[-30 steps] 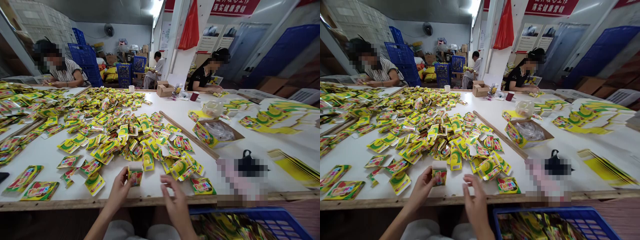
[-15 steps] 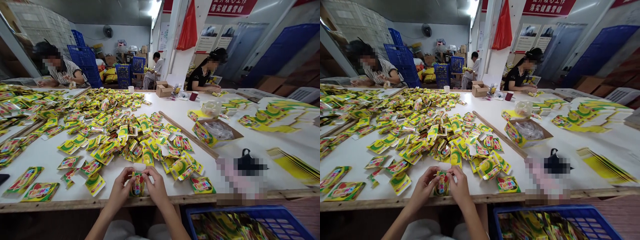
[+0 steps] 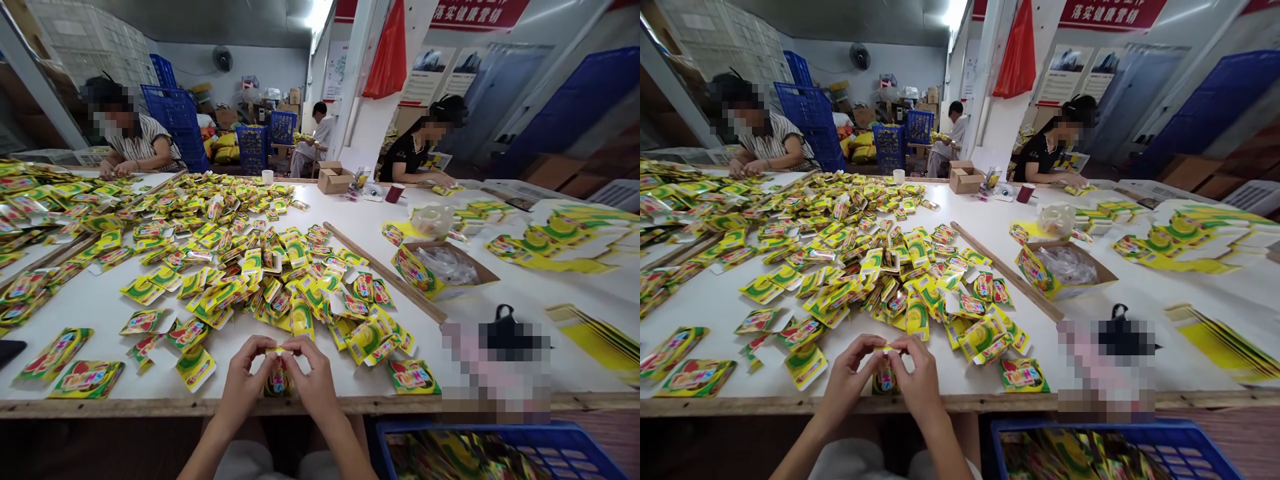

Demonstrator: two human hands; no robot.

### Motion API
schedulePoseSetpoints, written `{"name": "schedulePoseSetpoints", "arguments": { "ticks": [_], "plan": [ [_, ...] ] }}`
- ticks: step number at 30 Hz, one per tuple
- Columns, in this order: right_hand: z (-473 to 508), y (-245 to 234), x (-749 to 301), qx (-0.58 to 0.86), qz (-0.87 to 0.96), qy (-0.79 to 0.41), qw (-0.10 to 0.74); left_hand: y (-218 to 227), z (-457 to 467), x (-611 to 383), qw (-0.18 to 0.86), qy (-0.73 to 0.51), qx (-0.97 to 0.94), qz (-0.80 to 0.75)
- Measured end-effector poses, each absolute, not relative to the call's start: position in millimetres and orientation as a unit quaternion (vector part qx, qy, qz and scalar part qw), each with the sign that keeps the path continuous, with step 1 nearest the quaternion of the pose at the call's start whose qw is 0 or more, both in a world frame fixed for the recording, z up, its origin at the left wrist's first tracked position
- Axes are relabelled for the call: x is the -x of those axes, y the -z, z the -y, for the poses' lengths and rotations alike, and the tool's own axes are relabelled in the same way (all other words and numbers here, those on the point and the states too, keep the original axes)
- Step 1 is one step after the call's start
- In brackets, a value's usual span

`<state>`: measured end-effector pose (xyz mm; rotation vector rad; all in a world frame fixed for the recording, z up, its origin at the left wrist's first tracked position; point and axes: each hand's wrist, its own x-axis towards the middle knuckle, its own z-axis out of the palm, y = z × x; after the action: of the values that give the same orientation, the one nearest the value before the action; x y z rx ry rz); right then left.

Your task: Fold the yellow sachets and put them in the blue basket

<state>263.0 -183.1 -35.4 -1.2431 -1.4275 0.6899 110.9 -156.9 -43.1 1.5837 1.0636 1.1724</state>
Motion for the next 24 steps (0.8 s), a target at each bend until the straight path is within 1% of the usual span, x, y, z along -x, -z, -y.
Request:
{"name": "schedulePoseSetpoints", "arguments": {
  "ticks": [5,12,16,19,21,24],
  "plan": [
    [175,36,-260,0.567,0.573,-0.288,0.517,47,152,-114,0.461,-0.479,-0.595,-0.451],
    [183,42,-261,0.521,0.579,-0.33,0.534,56,156,-108,0.44,-0.488,-0.633,-0.409],
    [188,42,-260,0.512,0.589,-0.315,0.54,51,157,-107,0.439,-0.472,-0.647,-0.407],
    [210,28,-286,0.54,0.599,-0.237,0.541,46,153,-115,0.454,-0.455,-0.633,-0.432],
    [237,11,-322,0.595,0.586,-0.142,0.531,48,147,-126,0.452,-0.426,-0.624,-0.475],
    [282,-16,-388,0.702,0.545,0.021,0.458,56,139,-148,0.443,-0.375,-0.628,-0.518]
  ]
}}
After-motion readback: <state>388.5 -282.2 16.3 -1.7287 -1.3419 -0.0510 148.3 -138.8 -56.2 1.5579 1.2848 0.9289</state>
